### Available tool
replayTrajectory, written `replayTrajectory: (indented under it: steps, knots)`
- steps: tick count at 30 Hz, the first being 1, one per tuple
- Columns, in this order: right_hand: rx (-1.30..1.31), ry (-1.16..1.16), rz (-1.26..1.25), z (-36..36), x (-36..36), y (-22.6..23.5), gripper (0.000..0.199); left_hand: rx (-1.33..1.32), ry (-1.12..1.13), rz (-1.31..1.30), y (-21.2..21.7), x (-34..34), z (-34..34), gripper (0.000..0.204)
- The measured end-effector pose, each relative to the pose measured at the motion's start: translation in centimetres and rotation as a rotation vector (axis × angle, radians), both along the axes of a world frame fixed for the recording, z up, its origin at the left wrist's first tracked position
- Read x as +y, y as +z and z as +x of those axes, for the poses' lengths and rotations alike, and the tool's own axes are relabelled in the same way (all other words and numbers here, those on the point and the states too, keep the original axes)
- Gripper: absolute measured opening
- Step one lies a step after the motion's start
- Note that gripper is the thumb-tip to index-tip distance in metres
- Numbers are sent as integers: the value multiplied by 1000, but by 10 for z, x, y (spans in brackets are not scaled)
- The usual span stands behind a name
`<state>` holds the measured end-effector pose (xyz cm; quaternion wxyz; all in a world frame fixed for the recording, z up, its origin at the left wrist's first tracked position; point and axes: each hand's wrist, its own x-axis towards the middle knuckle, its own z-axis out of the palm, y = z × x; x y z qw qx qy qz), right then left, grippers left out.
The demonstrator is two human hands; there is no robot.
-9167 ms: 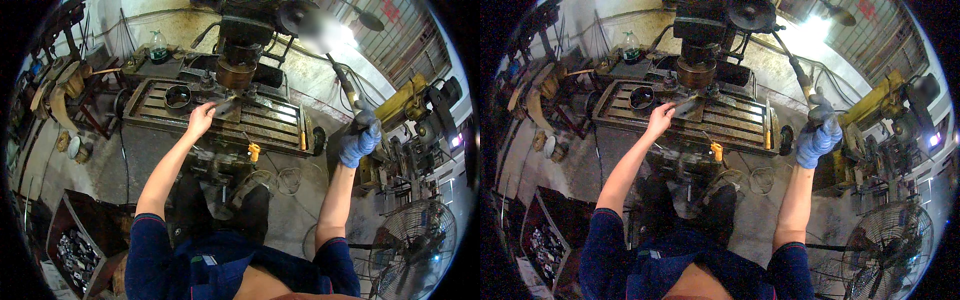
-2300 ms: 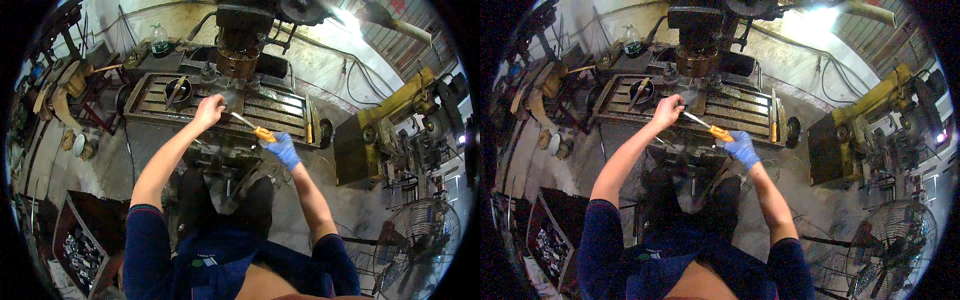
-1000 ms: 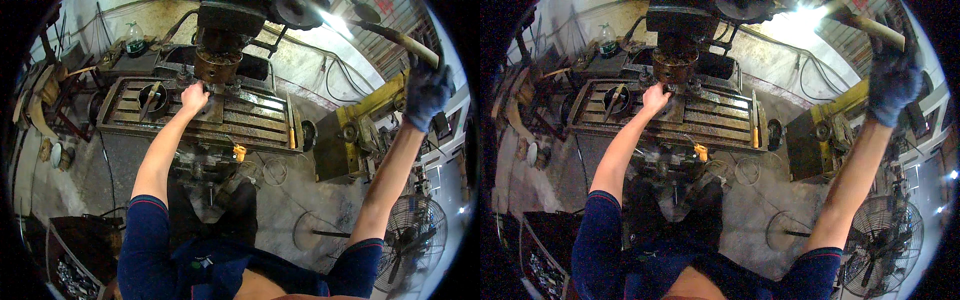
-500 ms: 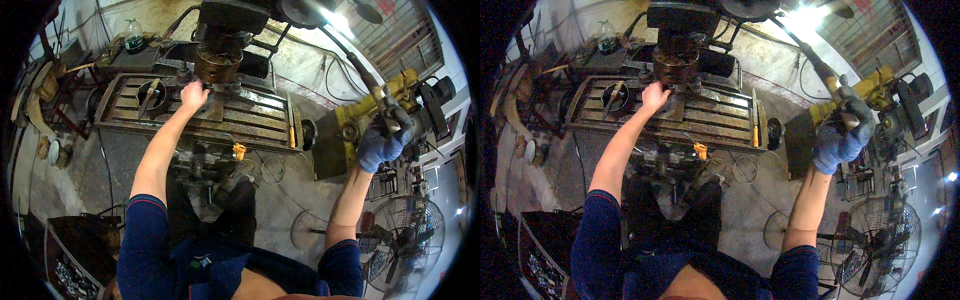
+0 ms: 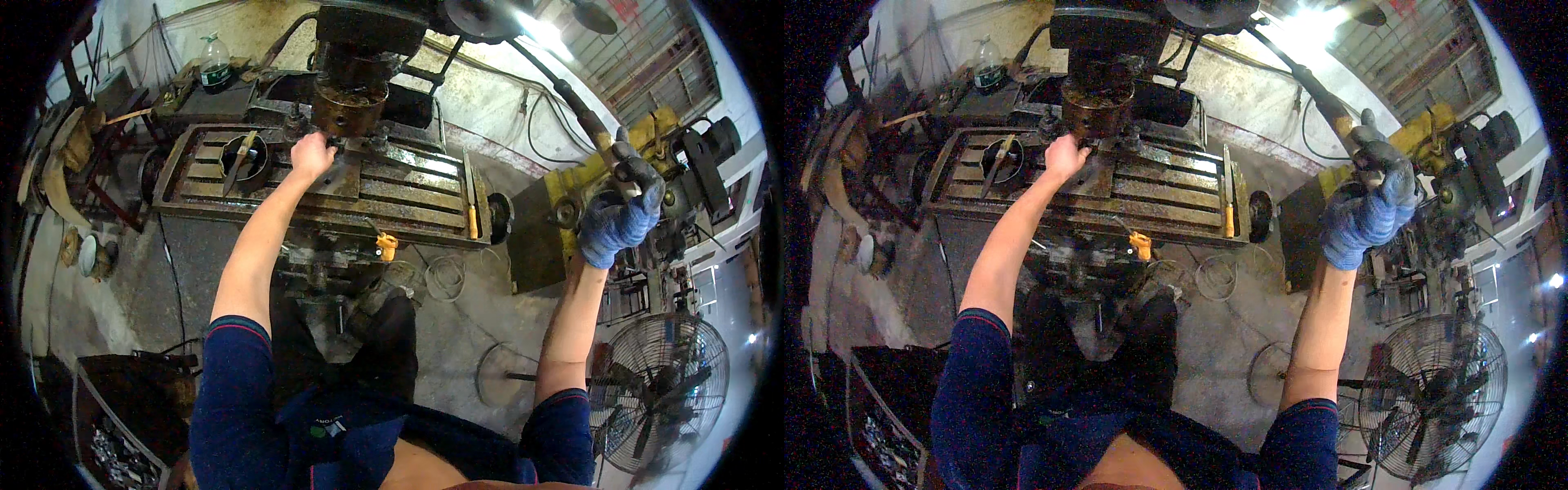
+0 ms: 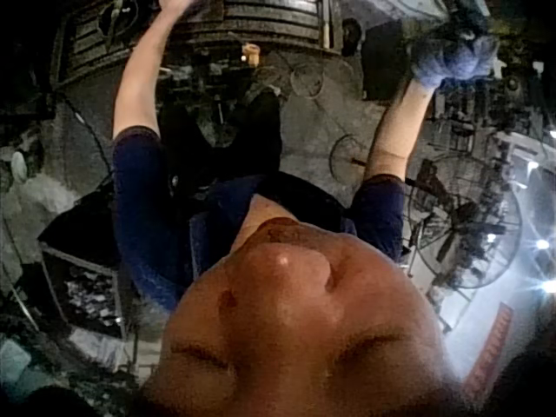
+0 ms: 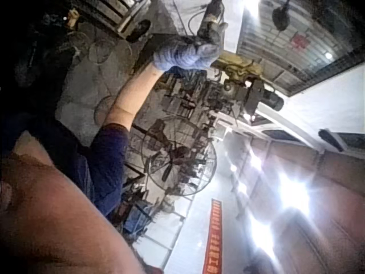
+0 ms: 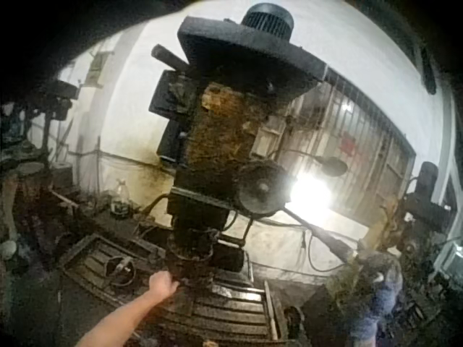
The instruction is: The person picks up metal brackets one at a time from a wooden crate by hand and places them onto the metal bed of a milling machine.
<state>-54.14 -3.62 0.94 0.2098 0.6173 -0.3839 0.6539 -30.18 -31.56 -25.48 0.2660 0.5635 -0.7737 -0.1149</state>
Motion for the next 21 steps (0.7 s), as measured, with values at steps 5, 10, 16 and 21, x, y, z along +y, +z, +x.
replayTrajectory:
  steps: [5, 10, 16, 21]
  knots:
    - [-204, 170, -59, 0, -2, -24, 35, -9, 12, 43, -4, -5, 1, 32]
    - [57, -83, 23, 3, 3, -8, 42, 12, 13, 27, -3, -4, 5, 31]
    - [-4, -75, 65, -3, 4, -7, 36, 41, 19, 26, 0, 3, 2, 30]
    - [-73, 55, 2, -8, 0, -17, 32, 41, -13, -2, -3, -2, 2, 28]
